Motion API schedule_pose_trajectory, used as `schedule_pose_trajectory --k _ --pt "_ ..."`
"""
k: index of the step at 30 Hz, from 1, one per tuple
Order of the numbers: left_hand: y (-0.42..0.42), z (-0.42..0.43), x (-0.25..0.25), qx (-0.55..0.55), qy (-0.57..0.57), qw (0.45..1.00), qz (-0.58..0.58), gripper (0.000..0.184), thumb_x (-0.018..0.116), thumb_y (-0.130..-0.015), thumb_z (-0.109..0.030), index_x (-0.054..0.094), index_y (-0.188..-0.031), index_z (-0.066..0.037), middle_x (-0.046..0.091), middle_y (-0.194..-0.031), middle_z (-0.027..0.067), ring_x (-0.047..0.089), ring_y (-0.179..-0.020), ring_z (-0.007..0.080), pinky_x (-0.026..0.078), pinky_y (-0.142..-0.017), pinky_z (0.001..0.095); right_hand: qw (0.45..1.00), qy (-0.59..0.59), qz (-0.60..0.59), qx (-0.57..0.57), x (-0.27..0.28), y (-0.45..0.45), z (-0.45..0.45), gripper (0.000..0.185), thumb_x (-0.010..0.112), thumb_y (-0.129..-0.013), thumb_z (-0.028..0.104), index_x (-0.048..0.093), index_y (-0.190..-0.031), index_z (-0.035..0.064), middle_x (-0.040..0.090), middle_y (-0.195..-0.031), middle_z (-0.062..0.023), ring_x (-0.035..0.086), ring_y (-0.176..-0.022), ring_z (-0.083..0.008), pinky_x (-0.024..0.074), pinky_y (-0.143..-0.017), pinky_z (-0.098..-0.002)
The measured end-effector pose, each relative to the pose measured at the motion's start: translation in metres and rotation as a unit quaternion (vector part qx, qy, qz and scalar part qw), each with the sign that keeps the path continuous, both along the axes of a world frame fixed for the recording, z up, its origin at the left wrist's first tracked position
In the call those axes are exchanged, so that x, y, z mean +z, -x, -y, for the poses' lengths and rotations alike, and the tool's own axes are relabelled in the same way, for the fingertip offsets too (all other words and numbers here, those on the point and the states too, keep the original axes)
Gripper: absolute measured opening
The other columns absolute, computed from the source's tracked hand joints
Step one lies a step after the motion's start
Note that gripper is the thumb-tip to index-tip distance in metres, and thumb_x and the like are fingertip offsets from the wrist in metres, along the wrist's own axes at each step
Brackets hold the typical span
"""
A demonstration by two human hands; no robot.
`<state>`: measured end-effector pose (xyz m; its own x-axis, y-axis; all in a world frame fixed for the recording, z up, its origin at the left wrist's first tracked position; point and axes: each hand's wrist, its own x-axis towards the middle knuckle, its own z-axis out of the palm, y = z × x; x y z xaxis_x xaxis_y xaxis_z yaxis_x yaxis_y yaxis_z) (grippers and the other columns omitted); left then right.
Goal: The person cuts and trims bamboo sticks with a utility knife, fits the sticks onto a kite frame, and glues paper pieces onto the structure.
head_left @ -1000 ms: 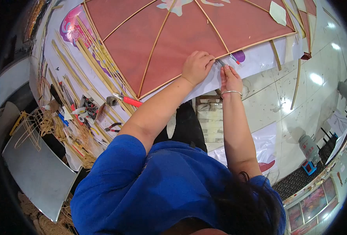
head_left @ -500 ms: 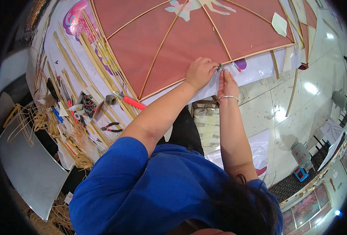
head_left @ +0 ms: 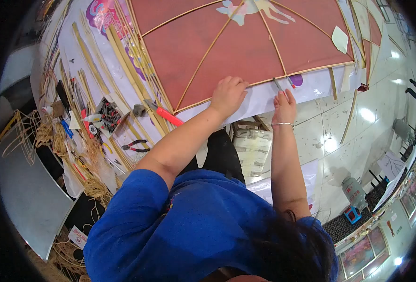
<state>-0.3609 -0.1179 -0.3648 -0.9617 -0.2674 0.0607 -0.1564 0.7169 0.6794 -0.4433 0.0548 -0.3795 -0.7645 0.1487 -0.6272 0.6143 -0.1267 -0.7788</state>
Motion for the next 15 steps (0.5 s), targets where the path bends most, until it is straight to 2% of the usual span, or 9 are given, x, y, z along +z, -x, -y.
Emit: schedule_pose_trajectory --k 3,5,6,9,10,15 --pt "-0.025 0.018 0.000 -0.013 0.015 0.999 0.038 0.021 0.065 -0.076 -0.016 0.066 -0.096 -0.010 0.059 -0.094 0.0049 0.055 -0.095 0.0258 0.043 -0.081 0.0403 0.996 -0.082 -0.017 0.041 -0.001 -0.009 -0.015 0.039 0.067 -0.084 0.012 0.052 -0.118 0.0016 0.051 -0.113 -0.0106 0.053 -0.091 -0.0161 0.0470 -0.076 -0.0297" --pt "-0.043 0.025 0.000 -0.003 0.028 0.999 0.035 0.018 0.066 -0.076 -0.018 0.066 -0.092 -0.009 0.060 -0.091 0.0061 0.056 -0.091 0.0268 0.044 -0.079 0.0406 0.988 -0.125 -0.037 0.076 0.001 -0.020 -0.023 0.038 0.067 -0.084 0.015 0.053 -0.119 0.0049 0.050 -0.116 -0.0095 0.051 -0.093 -0.0154 0.0467 -0.076 -0.0312" --pt "-0.046 0.032 -0.001 0.001 0.038 0.999 0.028 0.017 0.067 -0.077 -0.020 0.066 -0.090 -0.009 0.061 -0.089 0.0067 0.057 -0.090 0.0274 0.045 -0.078 0.0407 0.988 -0.122 -0.048 0.080 0.001 -0.026 -0.024 0.036 0.067 -0.085 0.015 0.054 -0.116 0.0034 0.053 -0.111 -0.0078 0.052 -0.086 -0.0130 0.0461 -0.072 -0.0275" --pt "-0.057 0.040 -0.008 -0.011 0.023 0.999 0.036 0.015 0.065 -0.079 -0.020 0.066 -0.088 -0.009 0.061 -0.087 0.0089 0.058 -0.088 0.0291 0.046 -0.077 0.0417 0.987 -0.104 -0.057 0.107 0.013 -0.050 -0.028 0.034 0.067 -0.085 0.015 0.055 -0.114 0.0026 0.057 -0.103 -0.0060 0.051 -0.081 -0.0107 0.0451 -0.069 -0.0246" --pt "-0.056 0.041 -0.010 -0.014 0.019 0.999 0.041 0.015 0.064 -0.079 -0.020 0.066 -0.088 -0.009 0.061 -0.086 0.0096 0.058 -0.088 0.0296 0.046 -0.077 0.0422 0.989 -0.089 -0.070 0.094 0.028 -0.060 -0.018 0.028 0.064 -0.087 0.010 0.053 -0.110 -0.0005 0.055 -0.090 -0.0032 0.049 -0.071 -0.0073 0.0410 -0.061 -0.0190" --pt "-0.055 0.042 -0.017 -0.031 -0.004 0.998 0.053 0.014 0.062 -0.080 -0.019 0.066 -0.087 -0.008 0.061 -0.086 0.0117 0.058 -0.089 0.0317 0.047 -0.078 0.0439 0.972 -0.145 -0.097 0.155 0.084 -0.110 0.013 0.026 0.065 -0.086 0.011 0.057 -0.109 0.0032 0.060 -0.091 -0.0042 0.052 -0.072 -0.0086 0.0434 -0.063 -0.0227"
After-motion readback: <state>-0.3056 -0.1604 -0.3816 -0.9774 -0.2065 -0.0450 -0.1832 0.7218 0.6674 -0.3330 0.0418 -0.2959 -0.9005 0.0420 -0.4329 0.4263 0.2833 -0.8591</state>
